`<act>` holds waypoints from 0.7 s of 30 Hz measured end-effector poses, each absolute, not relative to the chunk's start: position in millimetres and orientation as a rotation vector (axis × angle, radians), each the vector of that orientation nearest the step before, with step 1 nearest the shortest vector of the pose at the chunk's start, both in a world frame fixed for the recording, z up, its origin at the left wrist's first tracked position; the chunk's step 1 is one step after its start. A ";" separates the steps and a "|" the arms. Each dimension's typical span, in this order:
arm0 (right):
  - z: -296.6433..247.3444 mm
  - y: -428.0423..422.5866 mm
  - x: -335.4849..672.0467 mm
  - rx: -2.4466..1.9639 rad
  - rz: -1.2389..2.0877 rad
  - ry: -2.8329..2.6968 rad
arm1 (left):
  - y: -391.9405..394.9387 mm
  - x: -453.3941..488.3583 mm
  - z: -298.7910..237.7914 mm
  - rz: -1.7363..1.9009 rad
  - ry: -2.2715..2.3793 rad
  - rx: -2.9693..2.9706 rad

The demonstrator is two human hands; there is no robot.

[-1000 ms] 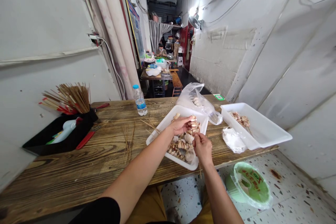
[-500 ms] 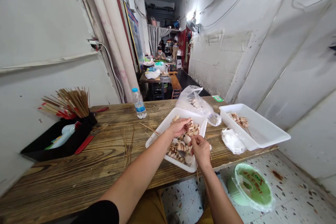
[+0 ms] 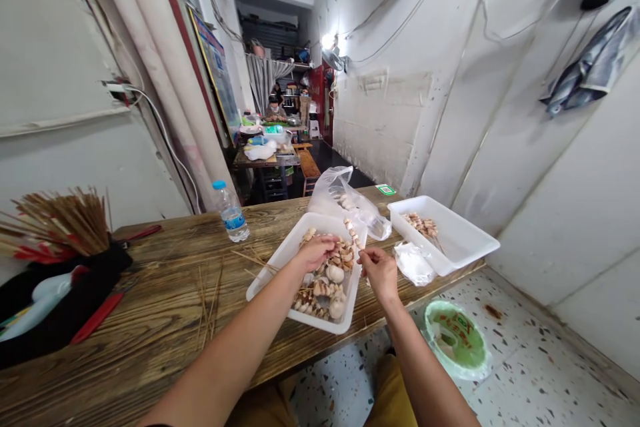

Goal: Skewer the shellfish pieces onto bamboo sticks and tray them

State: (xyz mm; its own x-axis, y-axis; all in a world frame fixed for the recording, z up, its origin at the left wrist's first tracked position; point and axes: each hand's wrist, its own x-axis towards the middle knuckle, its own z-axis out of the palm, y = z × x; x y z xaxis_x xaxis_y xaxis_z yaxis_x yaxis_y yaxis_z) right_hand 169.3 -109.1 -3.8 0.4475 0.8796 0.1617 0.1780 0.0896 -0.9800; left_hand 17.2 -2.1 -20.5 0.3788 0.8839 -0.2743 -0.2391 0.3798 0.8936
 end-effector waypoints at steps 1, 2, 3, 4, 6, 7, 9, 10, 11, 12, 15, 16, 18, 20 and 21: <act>-7.4 -108.2 167.7 -1.402 0.692 -1.008 | -3.2 17.7 -19.7 0.854 0.873 0.850; -11.1 -107.3 166.0 -1.390 0.700 -1.005 | -4.0 18.0 -18.9 0.861 0.859 0.816; -14.8 -106.6 164.5 -1.377 0.707 -1.004 | -4.6 18.1 -18.2 0.873 0.842 0.786; -18.1 -105.9 163.3 -1.366 0.715 -1.002 | -4.8 18.1 -17.8 0.887 0.829 0.764; -22.7 -105.4 162.3 -1.352 0.737 -0.982 | -3.8 17.9 -18.4 0.926 0.832 0.752; -23.8 -105.5 162.6 -1.346 0.749 -0.958 | -2.6 17.8 -19.7 0.959 0.854 0.764; -24.0 -106.8 164.3 -1.335 0.753 -0.893 | 0.7 17.8 -23.9 1.041 0.923 0.818; -23.5 -107.8 165.6 -1.330 0.744 -0.864 | 2.4 17.9 -26.6 1.077 0.963 0.851; -22.8 -109.1 166.8 -1.329 0.733 -0.846 | 3.8 18.1 -29.4 1.102 0.994 0.883; -22.1 -110.6 168.0 -1.333 0.721 -0.835 | 4.9 18.4 -31.9 1.111 1.012 0.911; -20.7 -115.8 169.2 -1.352 0.739 -0.833 | 5.0 19.2 -36.0 1.059 1.003 0.945; -20.4 -117.6 168.7 -1.351 0.764 -0.830 | 4.2 19.4 -35.9 1.035 0.991 0.944; -20.0 -120.9 166.6 -1.339 0.826 -0.819 | 2.2 19.2 -34.3 0.993 0.967 0.949; -19.6 -123.4 163.8 -1.326 0.880 -0.810 | 1.0 18.0 -31.9 0.954 0.963 0.980; -19.3 -124.4 162.5 -1.323 0.900 -0.807 | 1.0 17.2 -30.7 0.943 0.971 0.998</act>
